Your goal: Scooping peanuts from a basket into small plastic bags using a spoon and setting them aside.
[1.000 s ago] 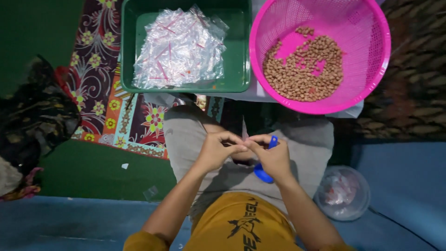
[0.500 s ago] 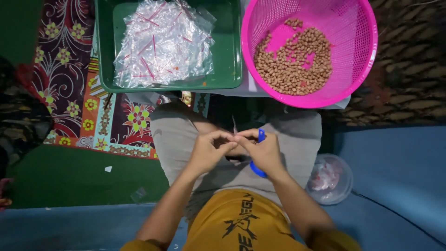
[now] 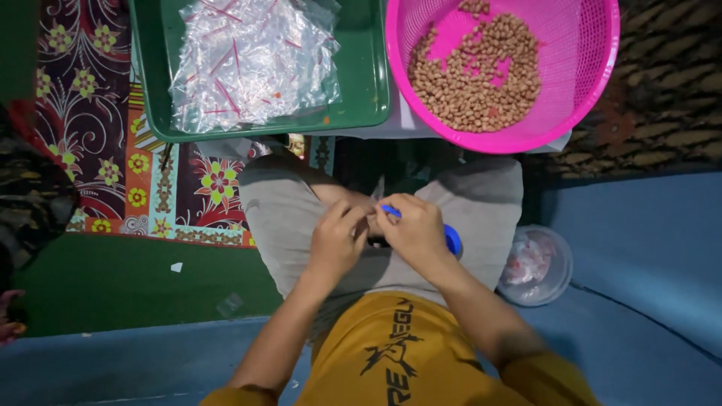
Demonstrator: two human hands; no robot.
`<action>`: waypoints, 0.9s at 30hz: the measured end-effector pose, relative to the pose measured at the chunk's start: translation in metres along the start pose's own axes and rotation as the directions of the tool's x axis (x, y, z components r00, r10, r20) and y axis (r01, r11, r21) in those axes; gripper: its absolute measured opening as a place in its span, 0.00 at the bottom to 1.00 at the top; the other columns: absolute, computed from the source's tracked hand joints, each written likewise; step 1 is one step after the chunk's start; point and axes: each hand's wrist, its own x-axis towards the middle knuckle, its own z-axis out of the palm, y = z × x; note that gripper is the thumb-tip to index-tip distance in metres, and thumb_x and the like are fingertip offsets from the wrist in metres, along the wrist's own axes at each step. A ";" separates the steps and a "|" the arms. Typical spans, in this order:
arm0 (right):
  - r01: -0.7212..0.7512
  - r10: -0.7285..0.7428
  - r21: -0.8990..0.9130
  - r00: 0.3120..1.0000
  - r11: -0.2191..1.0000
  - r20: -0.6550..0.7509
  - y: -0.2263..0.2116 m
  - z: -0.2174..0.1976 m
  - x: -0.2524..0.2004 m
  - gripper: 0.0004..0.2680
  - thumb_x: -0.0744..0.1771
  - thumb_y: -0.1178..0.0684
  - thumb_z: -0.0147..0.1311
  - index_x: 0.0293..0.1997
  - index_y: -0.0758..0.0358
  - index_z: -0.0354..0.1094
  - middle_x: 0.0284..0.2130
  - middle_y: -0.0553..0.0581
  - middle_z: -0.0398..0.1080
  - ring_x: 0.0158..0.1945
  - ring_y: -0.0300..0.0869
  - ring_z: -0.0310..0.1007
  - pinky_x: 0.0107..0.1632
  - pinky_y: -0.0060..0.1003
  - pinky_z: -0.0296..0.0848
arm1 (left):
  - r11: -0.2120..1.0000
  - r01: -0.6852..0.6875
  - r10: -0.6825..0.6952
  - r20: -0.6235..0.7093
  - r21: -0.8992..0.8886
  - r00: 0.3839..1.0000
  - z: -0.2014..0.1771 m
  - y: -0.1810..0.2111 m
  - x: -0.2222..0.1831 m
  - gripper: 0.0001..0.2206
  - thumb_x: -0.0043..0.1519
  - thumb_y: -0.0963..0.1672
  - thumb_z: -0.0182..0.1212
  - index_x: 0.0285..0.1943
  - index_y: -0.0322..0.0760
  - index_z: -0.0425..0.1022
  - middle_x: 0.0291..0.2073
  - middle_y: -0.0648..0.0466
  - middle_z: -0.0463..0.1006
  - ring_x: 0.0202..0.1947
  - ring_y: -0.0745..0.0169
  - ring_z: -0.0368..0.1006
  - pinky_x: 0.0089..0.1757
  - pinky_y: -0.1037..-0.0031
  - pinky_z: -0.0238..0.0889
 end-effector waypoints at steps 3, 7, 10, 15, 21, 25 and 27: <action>-0.004 0.004 -0.019 1.000 1.000 0.008 -0.003 -0.005 -0.001 0.03 0.61 0.54 0.67 0.31 0.49 0.77 0.23 0.47 0.75 0.30 0.45 0.79 0.34 0.36 0.78 | 0.983 -0.054 0.044 0.059 0.174 0.997 -0.011 0.010 0.002 0.04 0.60 0.42 0.64 0.42 0.44 0.78 0.32 0.55 0.72 0.34 0.55 0.76 0.35 0.70 0.74; 0.106 -0.097 -0.100 0.992 0.989 0.085 0.000 -0.015 -0.004 0.04 0.59 0.54 0.66 0.31 0.51 0.75 0.22 0.49 0.73 0.29 0.48 0.79 0.34 0.38 0.77 | 0.893 -0.245 0.144 0.274 0.379 0.951 -0.009 -0.001 -0.005 0.12 0.59 0.49 0.61 0.49 0.47 0.79 0.36 0.54 0.74 0.37 0.54 0.76 0.33 0.69 0.74; 0.117 -0.095 -0.130 0.982 0.985 0.165 0.007 -0.026 0.000 0.03 0.60 0.53 0.65 0.30 0.51 0.74 0.22 0.50 0.72 0.29 0.48 0.78 0.34 0.40 0.77 | 0.866 -0.361 0.243 0.341 0.346 0.908 -0.018 -0.001 0.000 0.10 0.58 0.47 0.58 0.47 0.46 0.78 0.40 0.53 0.75 0.41 0.52 0.75 0.36 0.69 0.72; 0.023 -0.043 0.074 0.959 0.997 0.280 0.009 -0.055 0.012 0.02 0.62 0.54 0.63 0.30 0.55 0.74 0.21 0.55 0.73 0.30 0.54 0.78 0.34 0.46 0.76 | 0.876 -0.430 0.331 0.375 0.220 0.866 -0.023 0.000 0.007 0.06 0.60 0.39 0.54 0.41 0.40 0.76 0.40 0.52 0.76 0.44 0.53 0.74 0.43 0.72 0.68; -0.225 0.272 0.849 0.957 0.478 0.101 -0.006 -0.160 0.039 0.23 0.67 0.34 0.43 0.38 0.72 0.72 0.30 0.64 0.72 0.28 0.41 0.76 0.31 0.37 0.82 | 0.936 -0.296 0.252 0.224 0.191 0.942 -0.049 0.005 0.023 0.03 0.63 0.40 0.63 0.43 0.36 0.80 0.35 0.52 0.79 0.41 0.53 0.79 0.43 0.71 0.71; 0.137 0.165 0.605 0.894 0.784 -0.416 0.011 -0.199 0.051 0.23 0.73 0.29 0.35 0.47 0.62 0.67 0.27 0.57 0.63 0.21 0.38 0.59 0.24 0.30 0.59 | 0.955 -0.286 0.268 0.182 0.082 0.946 -0.059 0.015 0.033 0.03 0.67 0.38 0.59 0.44 0.29 0.78 0.40 0.47 0.80 0.42 0.48 0.75 0.43 0.62 0.71; 0.173 0.111 0.491 0.861 0.854 -0.497 0.019 -0.196 0.063 0.22 0.74 0.29 0.37 0.51 0.61 0.65 0.28 0.56 0.61 0.23 0.35 0.57 0.25 0.28 0.59 | 0.957 -0.279 0.262 0.176 0.082 0.949 -0.059 0.019 0.034 0.03 0.67 0.38 0.61 0.43 0.28 0.78 0.40 0.46 0.80 0.41 0.49 0.75 0.44 0.62 0.71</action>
